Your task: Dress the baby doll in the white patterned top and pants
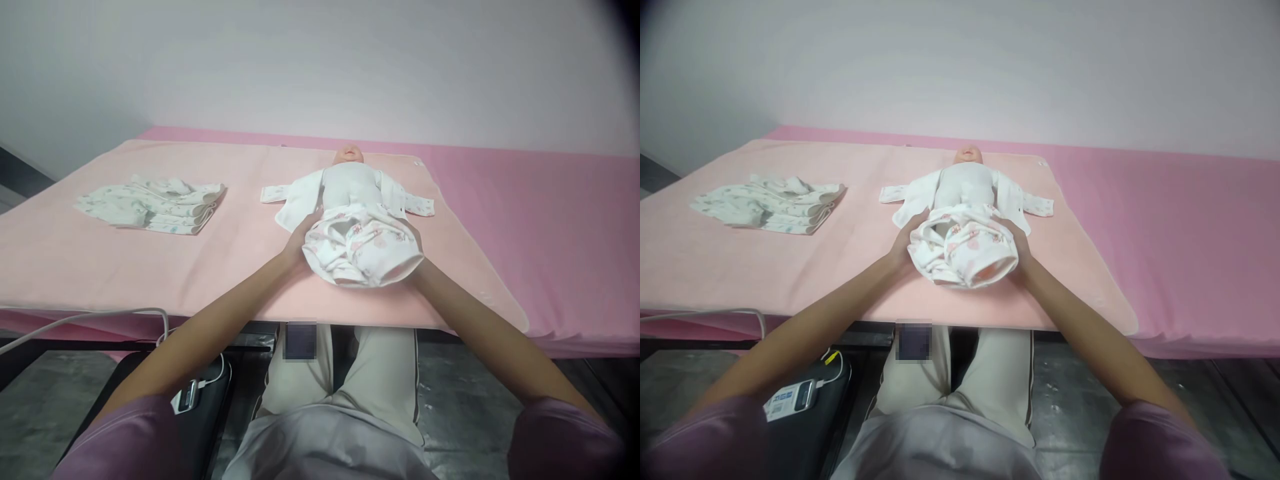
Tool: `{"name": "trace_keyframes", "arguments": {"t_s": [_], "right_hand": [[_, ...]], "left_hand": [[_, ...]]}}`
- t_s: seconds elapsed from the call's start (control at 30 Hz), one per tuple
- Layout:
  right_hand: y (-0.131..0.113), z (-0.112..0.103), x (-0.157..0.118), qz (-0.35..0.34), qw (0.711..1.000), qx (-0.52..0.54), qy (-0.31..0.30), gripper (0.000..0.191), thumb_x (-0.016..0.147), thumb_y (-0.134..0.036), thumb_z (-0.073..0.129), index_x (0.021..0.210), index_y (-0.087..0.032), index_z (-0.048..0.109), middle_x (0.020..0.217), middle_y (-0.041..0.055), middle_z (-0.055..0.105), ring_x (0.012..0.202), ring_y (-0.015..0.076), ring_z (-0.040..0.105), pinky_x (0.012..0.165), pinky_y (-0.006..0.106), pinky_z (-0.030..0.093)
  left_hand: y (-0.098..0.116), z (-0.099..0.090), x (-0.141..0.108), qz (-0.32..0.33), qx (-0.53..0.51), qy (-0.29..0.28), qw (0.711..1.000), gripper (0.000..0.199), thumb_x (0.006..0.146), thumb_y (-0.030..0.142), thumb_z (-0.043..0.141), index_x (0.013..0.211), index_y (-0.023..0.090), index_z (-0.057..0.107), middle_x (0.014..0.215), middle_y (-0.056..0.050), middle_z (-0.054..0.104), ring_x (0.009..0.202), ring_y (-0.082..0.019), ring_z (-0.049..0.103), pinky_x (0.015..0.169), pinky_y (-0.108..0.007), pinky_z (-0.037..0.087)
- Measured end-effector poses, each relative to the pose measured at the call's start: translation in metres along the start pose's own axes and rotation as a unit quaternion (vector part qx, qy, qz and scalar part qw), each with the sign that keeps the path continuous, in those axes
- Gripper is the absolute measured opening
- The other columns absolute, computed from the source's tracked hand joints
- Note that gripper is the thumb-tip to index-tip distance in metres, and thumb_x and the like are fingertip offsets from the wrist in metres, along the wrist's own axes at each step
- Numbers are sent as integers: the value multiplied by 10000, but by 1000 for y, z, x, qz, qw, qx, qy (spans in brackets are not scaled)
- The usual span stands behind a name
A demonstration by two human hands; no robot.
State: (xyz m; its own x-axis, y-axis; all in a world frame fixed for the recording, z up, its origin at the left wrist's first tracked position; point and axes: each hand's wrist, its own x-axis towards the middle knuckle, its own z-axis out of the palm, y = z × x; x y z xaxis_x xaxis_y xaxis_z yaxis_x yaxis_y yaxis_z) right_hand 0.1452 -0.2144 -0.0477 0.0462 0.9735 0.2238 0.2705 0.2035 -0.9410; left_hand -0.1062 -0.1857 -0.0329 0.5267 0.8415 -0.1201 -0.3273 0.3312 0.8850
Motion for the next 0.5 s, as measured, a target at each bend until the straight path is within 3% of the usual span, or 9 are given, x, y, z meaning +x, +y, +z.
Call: {"name": "trace_keyframes", "arguments": {"t_s": [0.1, 0.17, 0.23, 0.3, 0.37, 0.5], "right_hand": [[6, -4, 9, 37, 994, 104, 18, 582, 939, -812, 553, 1059, -274, 742, 884, 91, 762, 978, 382, 763, 892, 551, 638], [12, -11, 14, 64, 982, 176, 30, 456, 873, -739, 722, 905, -287, 676, 853, 61, 721, 931, 342, 730, 886, 501, 624], [14, -17, 17, 70, 979, 186, 34, 458, 833, -646, 839, 766, -284, 567, 770, 21, 623, 819, 275, 648, 822, 432, 580], [9, -20, 20, 41, 991, 119, 33, 514, 866, -613, 854, 702, -271, 507, 717, -1, 524, 742, 224, 538, 761, 380, 501], [-5, -20, 24, -21, 999, -5, 25, 498, 935, -604, 807, 694, -259, 542, 715, 6, 508, 758, 217, 495, 767, 368, 446], [-49, -10, 42, -125, 966, -219, -55, 482, 958, -491, 791, 648, -240, 520, 679, 22, 494, 811, 225, 472, 799, 363, 396]], "left_hand": [[4, -18, 4, 18, -14, 44, 999, 471, 888, 611, 839, 1128, 212, 771, 1039, -104, 849, 1118, -362, 816, 1021, -500, 650], [6, -33, 8, 47, -20, 70, 996, 413, 827, 508, 910, 1066, 210, 753, 1021, -80, 831, 1052, -309, 804, 973, -436, 647], [8, -46, 12, 76, -3, 96, 992, 401, 794, 481, 949, 986, 208, 727, 973, -52, 800, 967, -250, 774, 897, -367, 627], [14, -51, 17, 101, 54, 109, 987, 421, 790, 517, 967, 924, 208, 714, 912, -28, 762, 883, -205, 725, 813, -317, 583], [26, -46, 22, 129, 159, 84, 975, 426, 823, 569, 949, 906, 207, 740, 883, -23, 739, 841, -184, 678, 755, -293, 526], [61, -18, 32, 149, 404, -39, 902, 393, 879, 562, 933, 861, 194, 796, 850, -46, 719, 785, -170, 596, 692, -300, 414]]}}
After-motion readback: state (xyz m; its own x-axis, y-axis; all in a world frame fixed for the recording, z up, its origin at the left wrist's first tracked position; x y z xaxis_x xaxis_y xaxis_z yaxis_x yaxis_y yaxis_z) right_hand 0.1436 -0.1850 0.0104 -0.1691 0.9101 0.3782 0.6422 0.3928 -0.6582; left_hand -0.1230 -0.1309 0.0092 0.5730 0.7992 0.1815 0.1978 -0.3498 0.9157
